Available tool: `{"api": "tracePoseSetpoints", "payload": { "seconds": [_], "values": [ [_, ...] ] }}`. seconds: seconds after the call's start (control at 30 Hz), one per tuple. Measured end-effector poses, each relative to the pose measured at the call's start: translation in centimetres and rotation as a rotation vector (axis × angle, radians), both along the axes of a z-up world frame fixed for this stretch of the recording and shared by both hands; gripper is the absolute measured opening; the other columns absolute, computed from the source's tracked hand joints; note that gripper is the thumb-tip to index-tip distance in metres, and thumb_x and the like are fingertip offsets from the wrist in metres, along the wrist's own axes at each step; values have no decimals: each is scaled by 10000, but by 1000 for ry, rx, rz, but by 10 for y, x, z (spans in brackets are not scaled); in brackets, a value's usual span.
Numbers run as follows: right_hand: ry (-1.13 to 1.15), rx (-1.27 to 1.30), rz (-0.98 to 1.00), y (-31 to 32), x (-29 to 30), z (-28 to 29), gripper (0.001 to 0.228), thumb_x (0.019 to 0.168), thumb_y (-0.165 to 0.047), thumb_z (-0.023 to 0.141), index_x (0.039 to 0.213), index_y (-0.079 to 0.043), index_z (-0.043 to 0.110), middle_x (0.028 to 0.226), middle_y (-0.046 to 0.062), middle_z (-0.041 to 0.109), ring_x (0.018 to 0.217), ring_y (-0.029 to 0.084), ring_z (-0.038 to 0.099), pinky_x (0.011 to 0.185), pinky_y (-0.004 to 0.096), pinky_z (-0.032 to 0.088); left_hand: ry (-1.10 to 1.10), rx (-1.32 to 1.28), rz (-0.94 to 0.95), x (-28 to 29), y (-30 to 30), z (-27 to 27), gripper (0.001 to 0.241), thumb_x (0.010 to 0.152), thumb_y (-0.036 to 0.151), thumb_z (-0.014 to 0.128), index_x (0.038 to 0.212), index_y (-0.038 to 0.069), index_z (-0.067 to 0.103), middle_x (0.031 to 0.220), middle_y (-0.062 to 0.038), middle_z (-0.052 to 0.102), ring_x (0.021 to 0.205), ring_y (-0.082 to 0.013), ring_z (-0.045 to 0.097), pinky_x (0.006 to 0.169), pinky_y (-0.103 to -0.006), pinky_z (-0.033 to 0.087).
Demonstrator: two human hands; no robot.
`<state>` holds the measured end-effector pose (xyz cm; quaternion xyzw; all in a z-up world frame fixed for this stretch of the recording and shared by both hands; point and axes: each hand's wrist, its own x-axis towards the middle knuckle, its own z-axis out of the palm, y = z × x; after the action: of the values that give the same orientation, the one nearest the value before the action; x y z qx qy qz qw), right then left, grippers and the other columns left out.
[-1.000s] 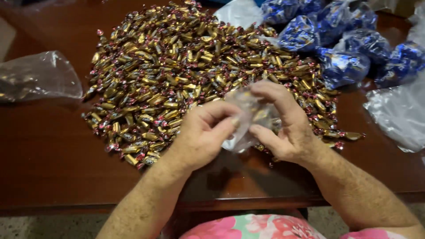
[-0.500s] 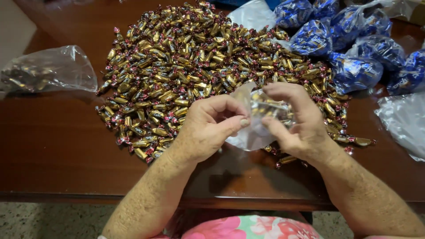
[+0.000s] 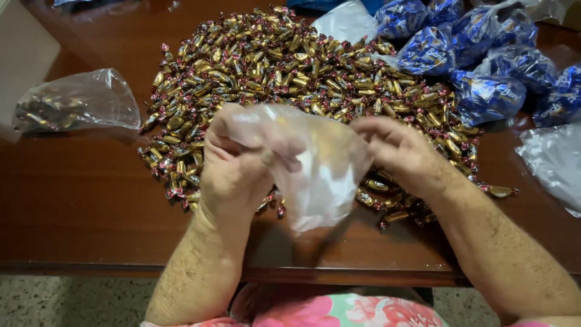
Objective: Bagging individual wrapped candies from a large pile into small plastic bags
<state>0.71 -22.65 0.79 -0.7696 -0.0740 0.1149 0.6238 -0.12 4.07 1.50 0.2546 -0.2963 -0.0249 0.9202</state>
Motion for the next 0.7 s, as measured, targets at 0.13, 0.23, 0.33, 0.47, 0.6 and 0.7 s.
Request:
{"api": "tracePoseSetpoints", "payload": {
  "seconds": [0.13, 0.23, 0.33, 0.47, 0.6, 0.7],
  "values": [
    [73, 323, 179, 8, -9, -15, 81, 838, -1, 682, 905, 3, 727, 797, 86, 737, 737, 182, 695, 761, 316, 585, 24, 2, 79, 4, 6, 4, 227, 917, -22, 774, 1042, 44, 596, 960, -343, 688, 898, -434, 733, 719, -442, 652],
    [65, 415, 59, -2, -8, -19, 75, 879, -84, 706, 853, -24, 741, 770, 104, 760, 675, 185, 714, 679, 310, 592, 46, 175, 300, 14, 3, 17, 160, 970, 3, 724, 1046, 57, 594, 983, -260, 727, 872, -322, 760, 718, -346, 651],
    [34, 514, -92, -12, -2, -16, 137, 931, -180, 721, 862, -62, 724, 739, 58, 717, 607, 147, 669, 599, 282, 551, 63, 568, 795, 32, 10, 7, 395, 944, -7, 758, 1251, 90, 528, 1137, -138, 639, 1030, -218, 649, 810, -273, 579],
    [-16, 560, -210, -4, -5, -16, 267, 912, -216, 784, 730, -61, 663, 614, 46, 631, 444, 128, 619, 413, 250, 587, -528, 912, 1453, 20, -4, 23, 218, 890, -113, 612, 1098, -50, 588, 1068, -191, 602, 1020, -362, 579, 963, -484, 509],
    [-143, 457, -247, 21, -21, -7, 230, 957, -122, 752, 770, -12, 673, 635, 140, 690, 583, 178, 708, 599, 269, 591, -529, 892, 935, -12, -56, -4, 155, 827, 67, 798, 960, 122, 740, 888, -59, 683, 842, -239, 709, 813, -320, 591],
    [-130, 363, -211, 27, -29, -7, 187, 964, -162, 704, 897, 12, 717, 758, 104, 725, 690, 111, 697, 630, 313, 639, -465, 910, 813, -25, -68, 1, 312, 773, 305, 879, 874, 93, 674, 724, -84, 618, 675, -246, 676, 635, -348, 571]
  ]
}}
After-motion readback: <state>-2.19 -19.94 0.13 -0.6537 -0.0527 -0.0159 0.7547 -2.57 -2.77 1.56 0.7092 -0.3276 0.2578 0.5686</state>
